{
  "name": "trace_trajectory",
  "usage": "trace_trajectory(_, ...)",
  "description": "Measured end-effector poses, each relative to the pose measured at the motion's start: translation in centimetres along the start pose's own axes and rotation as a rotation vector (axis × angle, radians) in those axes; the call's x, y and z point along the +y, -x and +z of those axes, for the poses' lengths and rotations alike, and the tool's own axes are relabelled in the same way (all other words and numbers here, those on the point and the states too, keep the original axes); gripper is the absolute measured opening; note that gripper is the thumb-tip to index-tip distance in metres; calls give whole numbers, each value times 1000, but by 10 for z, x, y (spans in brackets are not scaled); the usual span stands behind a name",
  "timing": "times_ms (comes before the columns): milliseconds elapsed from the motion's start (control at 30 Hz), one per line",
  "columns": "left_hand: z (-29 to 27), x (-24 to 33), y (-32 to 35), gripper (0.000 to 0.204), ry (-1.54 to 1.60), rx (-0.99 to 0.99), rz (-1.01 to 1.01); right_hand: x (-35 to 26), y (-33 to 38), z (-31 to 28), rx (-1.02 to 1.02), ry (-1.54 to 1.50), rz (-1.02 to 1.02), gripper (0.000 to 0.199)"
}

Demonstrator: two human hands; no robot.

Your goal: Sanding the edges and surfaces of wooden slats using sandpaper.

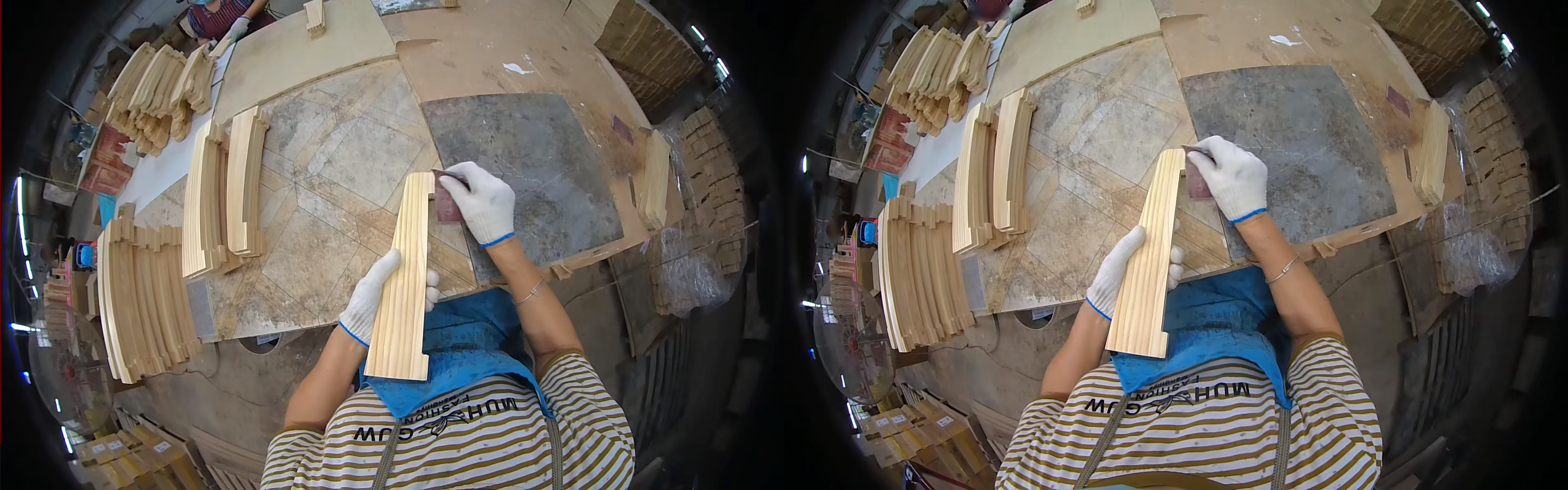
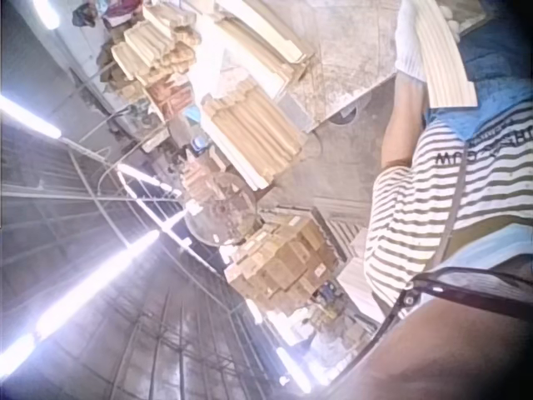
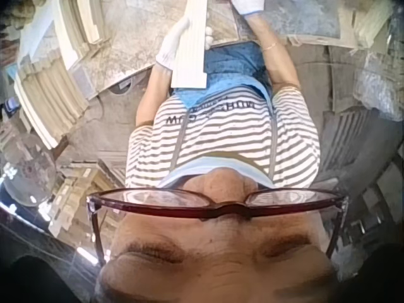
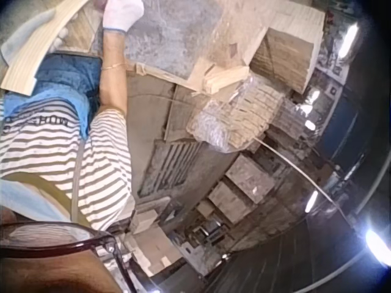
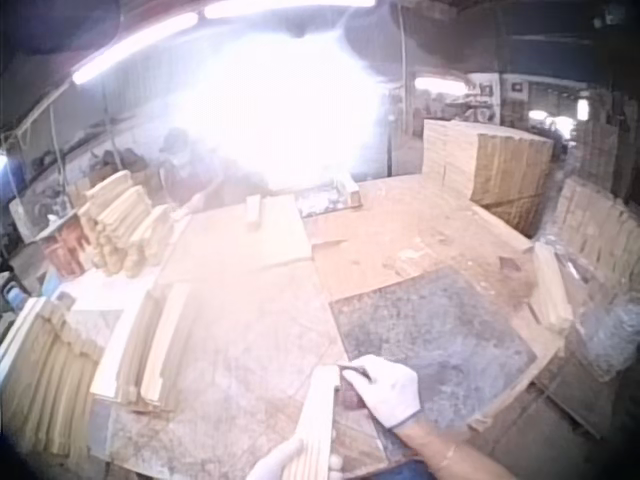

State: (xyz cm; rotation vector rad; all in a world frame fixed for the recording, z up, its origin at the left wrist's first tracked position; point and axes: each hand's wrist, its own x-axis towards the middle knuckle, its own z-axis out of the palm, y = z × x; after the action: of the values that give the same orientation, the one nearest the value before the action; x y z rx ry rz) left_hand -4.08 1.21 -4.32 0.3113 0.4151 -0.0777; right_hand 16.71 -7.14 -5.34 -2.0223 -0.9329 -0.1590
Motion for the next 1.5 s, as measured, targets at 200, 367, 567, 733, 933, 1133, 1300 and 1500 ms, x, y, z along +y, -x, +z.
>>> trace_trajectory(200, -4, -2, 4, 51, -38, 44, 2, -3, 17, 3, -230, 226, -31, 17)
trace_trajectory(367, 6, -2, 3, 45, -34, 113, 8, -10, 27, -15, -253, 171, -25, 17)
trace_trajectory(567, 1, -1, 3, 45, -6, 107, -20, -12, 9, -1, -158, 118, -77, 16)
trace_trajectory(733, 7, 1, -4, 47, -16, 101, -14, 1, 44, 4, -304, 59, 109, 24)
trace_trajectory(933, 0, 4, 14, 49, 56, 125, -19, -11, 12, -1, -369, 106, 124, 24)
trace_trajectory(1133, 4, 11, 4, 43, -284, 141, 18, 10, -47, -32, -39, -617, 414, 25)
trace_trajectory(1300, 28, 104, 76, 46, -1024, 482, 509, 2, -28, -17, -111, -580, 338, 20)
trace_trajectory(1500, 48, 224, 139, 51, -1397, 1057, 865, 12, -6, -6, -187, -655, 525, 18)
